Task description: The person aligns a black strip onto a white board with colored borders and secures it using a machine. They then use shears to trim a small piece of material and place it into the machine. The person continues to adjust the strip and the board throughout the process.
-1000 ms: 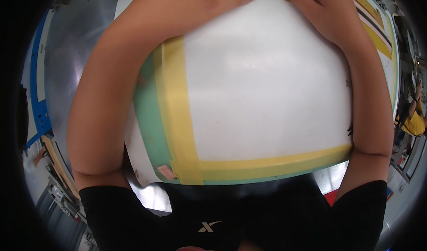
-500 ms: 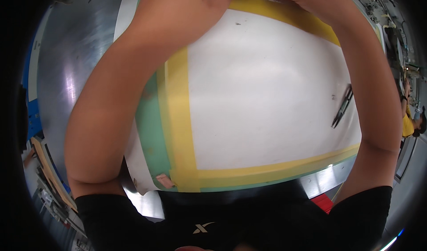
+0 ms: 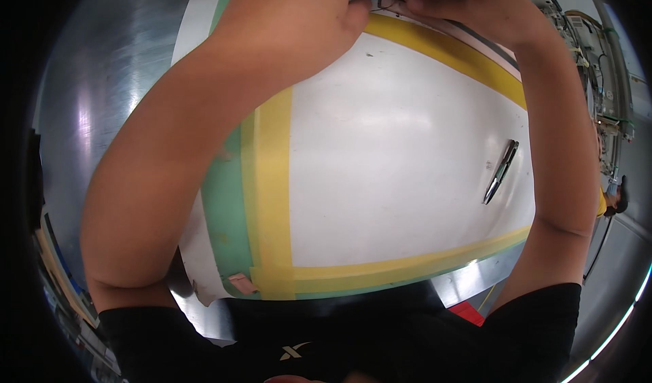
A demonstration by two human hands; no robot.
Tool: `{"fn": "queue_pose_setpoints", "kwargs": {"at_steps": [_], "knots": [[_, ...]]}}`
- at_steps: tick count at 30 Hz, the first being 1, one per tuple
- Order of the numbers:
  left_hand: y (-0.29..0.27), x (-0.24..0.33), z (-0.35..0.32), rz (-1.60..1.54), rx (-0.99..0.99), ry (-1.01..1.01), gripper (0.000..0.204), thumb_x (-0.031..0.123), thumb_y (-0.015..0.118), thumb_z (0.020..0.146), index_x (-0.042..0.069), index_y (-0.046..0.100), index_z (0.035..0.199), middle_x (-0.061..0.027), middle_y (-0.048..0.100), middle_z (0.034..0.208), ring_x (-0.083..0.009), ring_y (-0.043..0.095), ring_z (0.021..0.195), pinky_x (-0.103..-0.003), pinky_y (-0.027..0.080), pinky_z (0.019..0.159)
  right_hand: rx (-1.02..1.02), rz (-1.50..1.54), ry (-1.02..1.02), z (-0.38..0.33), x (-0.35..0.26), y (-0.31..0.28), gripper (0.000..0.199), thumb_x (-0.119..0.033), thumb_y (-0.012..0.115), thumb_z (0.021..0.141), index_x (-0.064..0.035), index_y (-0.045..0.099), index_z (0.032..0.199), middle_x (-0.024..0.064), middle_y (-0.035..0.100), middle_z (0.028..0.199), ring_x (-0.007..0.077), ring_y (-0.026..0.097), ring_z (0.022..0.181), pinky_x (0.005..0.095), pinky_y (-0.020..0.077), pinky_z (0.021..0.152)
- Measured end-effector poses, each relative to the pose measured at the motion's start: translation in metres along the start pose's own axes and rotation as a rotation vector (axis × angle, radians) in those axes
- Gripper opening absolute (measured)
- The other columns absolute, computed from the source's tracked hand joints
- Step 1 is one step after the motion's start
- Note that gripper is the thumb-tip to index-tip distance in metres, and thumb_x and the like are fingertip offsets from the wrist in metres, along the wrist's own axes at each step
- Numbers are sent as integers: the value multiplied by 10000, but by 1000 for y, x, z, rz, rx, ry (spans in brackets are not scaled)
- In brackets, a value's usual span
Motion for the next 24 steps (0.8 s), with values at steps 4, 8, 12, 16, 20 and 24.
{"fn": "queue_pose_setpoints", "kwargs": {"at_steps": [4, 8, 12, 16, 20, 24], "knots": [[-3, 8, -2, -27, -7, 23, 202, 42, 607, 850, -97, 728, 932, -257, 688, 1031, -380, 672, 1007, -458, 543, 935, -37, -134, 123, -17, 14, -18, 336, -28, 715, 922, -24, 685, 1256, 70, 715, 1011, 216, 670, 915, 354, 556, 833], [-1, 4, -1, 20, -58, -20, 188, 41, 604, 848, -86, 731, 905, -258, 687, 1011, -381, 678, 992, -460, 541, 929, 64, -262, -62, -29, 45, -23, 190, -229, 700, 979, -49, 701, 1041, -4, 690, 1016, 117, 608, 1013, 283, 477, 938], [-1, 8, -1, 110, -10, 29, 209, 93, 659, 863, -69, 734, 971, -250, 688, 1016, -385, 678, 992, -461, 532, 943, 25, 78, 53, -51, 35, 9, 255, -272, 684, 1006, -20, 670, 966, -33, 569, 817, 67, 495, 789, 260, 433, 733], [8, 25, -2, 187, -103, 68, 336, 201, 680, 896, 51, 707, 1196, -136, 690, 1039, -346, 647, 1034, -450, 523, 894, -42, 256, 122, -77, 18, 37, 172, -197, 662, 1015, -31, 667, 971, -61, 543, 789, 42, 468, 742, 239, 407, 666], [11, 35, -12, -49, 14, 375, 161, 126, 673, 832, 79, 747, 967, -79, 642, 874, -299, 626, 912, -455, 503, 828, -204, 510, 92, -98, -13, 66, 119, -156, 657, 1010, -48, 672, 963, -53, 564, 757, 42, 477, 711, 241, 406, 638], [3, 38, -12, 278, -5, 333, 120, 166, 690, 827, 86, 752, 891, -57, 647, 865, -275, 618, 884, -442, 488, 831, -358, 222, -78, -122, -22, 56, 96, -125, 688, 950, -33, 669, 932, 52, 604, 724, 158, 545, 656, 308, 453, 618]]}}
Point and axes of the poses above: each hand's wrist, its own z-axis towards the middle knuckle, its own y-axis out of the palm, x = y × z, the point moved 6 cm from there along z, towards the middle knuckle
